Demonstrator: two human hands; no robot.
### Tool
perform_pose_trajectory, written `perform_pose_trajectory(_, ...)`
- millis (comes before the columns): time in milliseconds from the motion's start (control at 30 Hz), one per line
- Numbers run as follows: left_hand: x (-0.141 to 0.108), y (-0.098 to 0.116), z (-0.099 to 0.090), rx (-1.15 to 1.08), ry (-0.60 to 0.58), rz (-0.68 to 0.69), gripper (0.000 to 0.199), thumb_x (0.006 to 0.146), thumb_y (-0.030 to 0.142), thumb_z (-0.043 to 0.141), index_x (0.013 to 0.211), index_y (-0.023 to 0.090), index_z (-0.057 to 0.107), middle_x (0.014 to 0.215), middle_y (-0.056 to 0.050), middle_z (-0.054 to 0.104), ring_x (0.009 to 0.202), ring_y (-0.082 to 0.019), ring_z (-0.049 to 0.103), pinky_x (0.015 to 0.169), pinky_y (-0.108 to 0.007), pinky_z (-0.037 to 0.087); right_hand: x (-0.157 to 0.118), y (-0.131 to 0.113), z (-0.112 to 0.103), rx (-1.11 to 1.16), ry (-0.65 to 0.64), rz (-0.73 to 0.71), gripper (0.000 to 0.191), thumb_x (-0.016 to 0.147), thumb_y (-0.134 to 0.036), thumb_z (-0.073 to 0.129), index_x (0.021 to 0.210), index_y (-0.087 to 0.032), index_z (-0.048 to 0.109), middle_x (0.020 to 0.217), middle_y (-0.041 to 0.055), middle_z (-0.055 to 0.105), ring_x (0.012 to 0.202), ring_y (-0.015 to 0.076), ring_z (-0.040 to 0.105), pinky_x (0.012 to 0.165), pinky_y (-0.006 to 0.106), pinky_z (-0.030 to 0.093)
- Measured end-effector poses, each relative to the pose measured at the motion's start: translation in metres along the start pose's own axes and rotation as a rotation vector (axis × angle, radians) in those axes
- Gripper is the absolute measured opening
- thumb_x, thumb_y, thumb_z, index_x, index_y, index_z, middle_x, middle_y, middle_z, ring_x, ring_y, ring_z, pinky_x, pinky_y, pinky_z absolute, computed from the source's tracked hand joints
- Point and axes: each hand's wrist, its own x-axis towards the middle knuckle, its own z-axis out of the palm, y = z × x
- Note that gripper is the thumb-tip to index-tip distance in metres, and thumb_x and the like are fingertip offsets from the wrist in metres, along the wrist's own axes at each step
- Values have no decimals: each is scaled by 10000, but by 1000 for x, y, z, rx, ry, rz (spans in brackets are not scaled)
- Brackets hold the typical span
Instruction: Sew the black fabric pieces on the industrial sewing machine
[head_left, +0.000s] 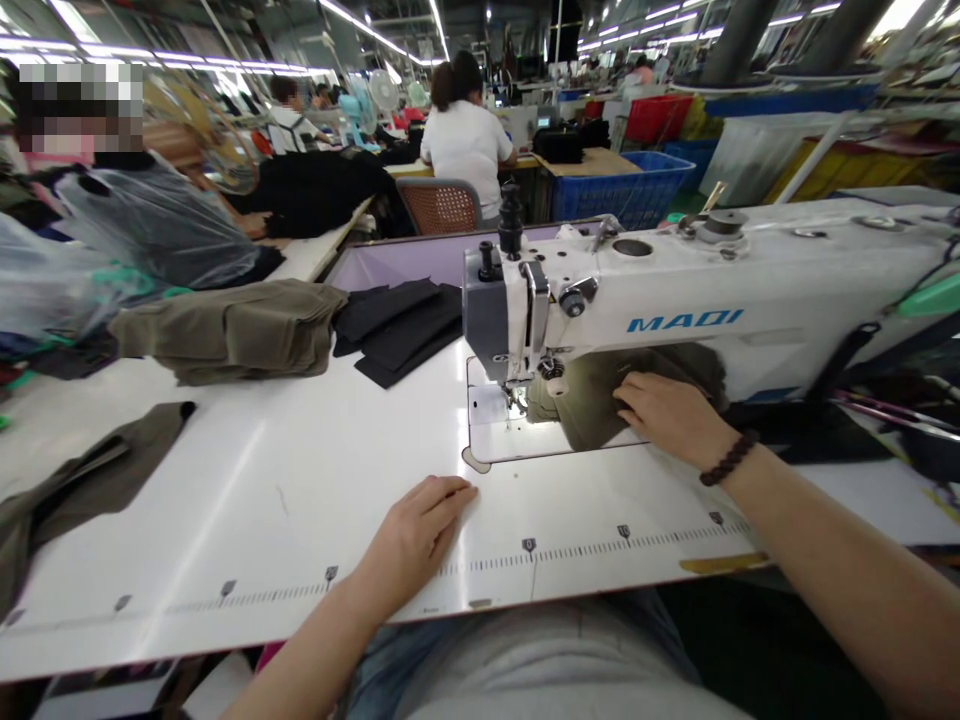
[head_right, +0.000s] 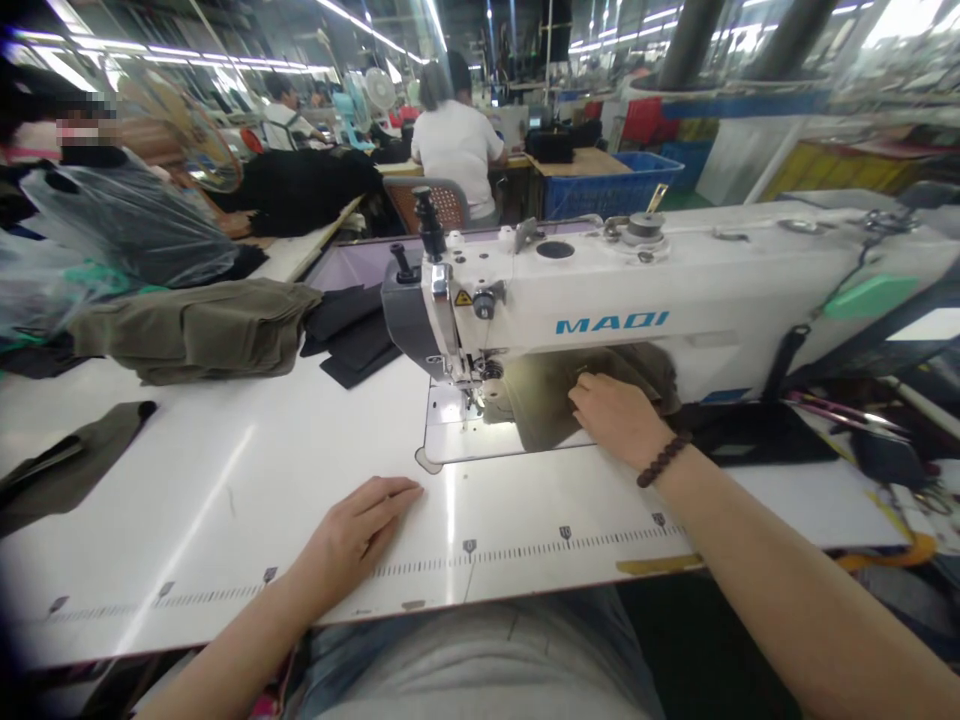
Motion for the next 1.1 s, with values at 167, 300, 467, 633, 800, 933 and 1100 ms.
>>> perform_pose_trajectory(167,0,1,-1,22,5,-2,271,874,100,364,1078,137,538,985,-103,584,889,-161,560,772,-296,515,2,-7,7,-44,-12,55,239,839,-155,394,701,-125,586,733,88,582,698,180,562,602,283,383)
perform_pose_trajectory(300,-1,2,-1,28,-14,-16,276,870,94,363,1079,130,539,989,-107,583,893,-162,560,782,-303,511,0,-5,5,-11,-9,67,169,825,-235,453,814,-139,592,856,84,592,788,187,563,639,277,397)
perform_pose_trajectory(467,0,3,-3,33,-6,-10,272,867,95,373,1075,145,542,998,-96,582,891,-153,568,783,-272,510,2,-9,6,66,-24,119,221,804,-120,404,719,-107,607,781,123,605,699,198,570,601,300,386)
perform_pose_trajectory(633,-1,1,-2,49,-22,9,267,871,109,380,1080,146,542,998,-92,581,895,-149,577,784,-247,510,1,5,-4,253,37,244,188,752,-145,454,692,-137,632,770,78,637,730,176,580,643,269,402)
perform_pose_trajectory(800,6,3,-8,53,-65,-3,240,882,180,400,1068,167,552,1008,-77,590,879,-154,602,777,-251,527,-10,31,-25,466,99,358,194,744,-178,447,728,-151,638,783,11,655,689,112,584,614,189,421)
perform_pose_trajectory(933,27,19,-15,-4,-75,-2,252,882,198,408,1101,186,533,1043,-68,588,891,-161,609,775,-265,537,-31,27,-49,496,145,442,153,692,-164,471,691,-154,624,652,13,624,593,126,555,550,218,404)
perform_pose_trajectory(1100,63,57,6,46,6,97,459,856,206,471,1294,172,338,1244,-147,452,1138,-246,464,921,-412,443,-66,-16,-72,506,132,330,122,652,-123,470,572,-186,536,658,4,577,588,119,508,561,239,365)
